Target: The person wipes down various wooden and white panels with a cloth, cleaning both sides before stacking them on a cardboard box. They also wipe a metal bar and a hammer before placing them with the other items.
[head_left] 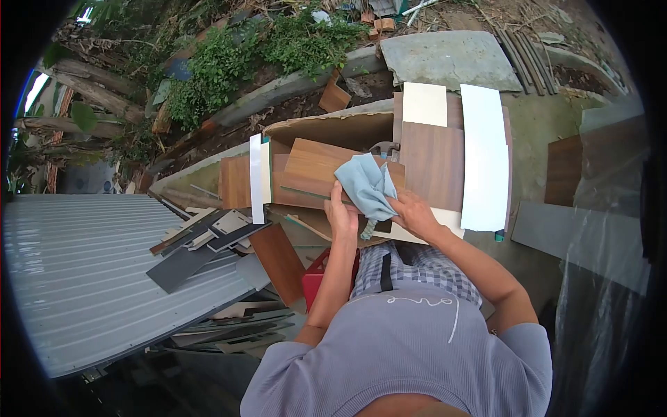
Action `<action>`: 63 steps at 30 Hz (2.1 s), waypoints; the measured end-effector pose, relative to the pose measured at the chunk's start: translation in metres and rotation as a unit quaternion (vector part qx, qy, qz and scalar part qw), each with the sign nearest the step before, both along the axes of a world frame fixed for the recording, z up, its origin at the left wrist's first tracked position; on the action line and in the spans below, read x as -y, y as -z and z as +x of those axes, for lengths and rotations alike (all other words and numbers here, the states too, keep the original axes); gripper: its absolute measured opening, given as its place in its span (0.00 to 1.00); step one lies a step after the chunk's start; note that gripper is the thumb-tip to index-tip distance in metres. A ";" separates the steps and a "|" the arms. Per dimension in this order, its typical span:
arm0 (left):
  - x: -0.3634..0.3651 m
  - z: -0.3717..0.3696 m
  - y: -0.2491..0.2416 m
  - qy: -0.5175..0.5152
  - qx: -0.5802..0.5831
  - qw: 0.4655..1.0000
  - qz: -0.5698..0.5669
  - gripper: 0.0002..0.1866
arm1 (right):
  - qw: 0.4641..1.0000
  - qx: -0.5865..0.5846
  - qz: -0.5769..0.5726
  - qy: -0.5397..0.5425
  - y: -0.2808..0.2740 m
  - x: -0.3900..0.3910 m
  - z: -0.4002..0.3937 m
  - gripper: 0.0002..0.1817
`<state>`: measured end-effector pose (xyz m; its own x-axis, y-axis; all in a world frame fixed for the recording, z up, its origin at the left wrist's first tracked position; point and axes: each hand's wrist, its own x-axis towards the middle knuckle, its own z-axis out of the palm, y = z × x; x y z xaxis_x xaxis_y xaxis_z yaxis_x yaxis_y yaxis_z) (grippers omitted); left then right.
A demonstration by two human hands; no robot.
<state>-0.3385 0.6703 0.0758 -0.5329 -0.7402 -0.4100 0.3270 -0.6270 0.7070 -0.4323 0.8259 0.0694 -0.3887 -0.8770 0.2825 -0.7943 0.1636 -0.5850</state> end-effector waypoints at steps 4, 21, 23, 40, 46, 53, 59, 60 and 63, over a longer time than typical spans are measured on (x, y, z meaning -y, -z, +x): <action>0.019 0.018 0.001 0.032 -0.028 0.999 -0.022 0.23 | 0.985 0.127 0.026 0.113 0.031 0.008 -0.017 0.26; 0.114 0.089 0.003 0.098 0.025 0.994 0.037 0.28 | 0.873 0.456 0.169 -0.048 0.016 0.180 -0.017 0.31; 0.149 0.106 0.022 0.027 0.033 0.999 0.025 0.27 | 0.865 0.446 0.220 -0.068 0.023 0.171 0.001 0.32; 0.536 0.185 0.142 0.146 0.744 0.539 -0.366 0.20 | 0.755 0.594 0.209 0.183 0.047 0.152 0.046 0.29; 0.553 0.166 0.243 0.181 0.775 0.463 -0.390 0.23 | 0.744 0.591 0.217 0.223 0.046 0.166 0.051 0.28; 0.529 0.138 0.262 0.283 0.821 0.360 -0.341 0.33 | 0.739 0.583 0.246 0.231 0.052 0.171 0.067 0.29; 0.533 0.141 0.262 0.289 0.811 0.400 -0.313 0.34 | 0.723 0.601 0.225 0.256 0.050 0.179 0.076 0.26; 0.535 0.144 0.263 0.277 0.800 0.434 -0.308 0.34 | 0.723 0.602 0.225 0.254 0.051 0.177 0.076 0.26; 0.538 0.152 0.255 0.268 0.773 0.491 -0.298 0.35 | 0.726 0.600 0.220 0.254 0.054 0.174 0.076 0.26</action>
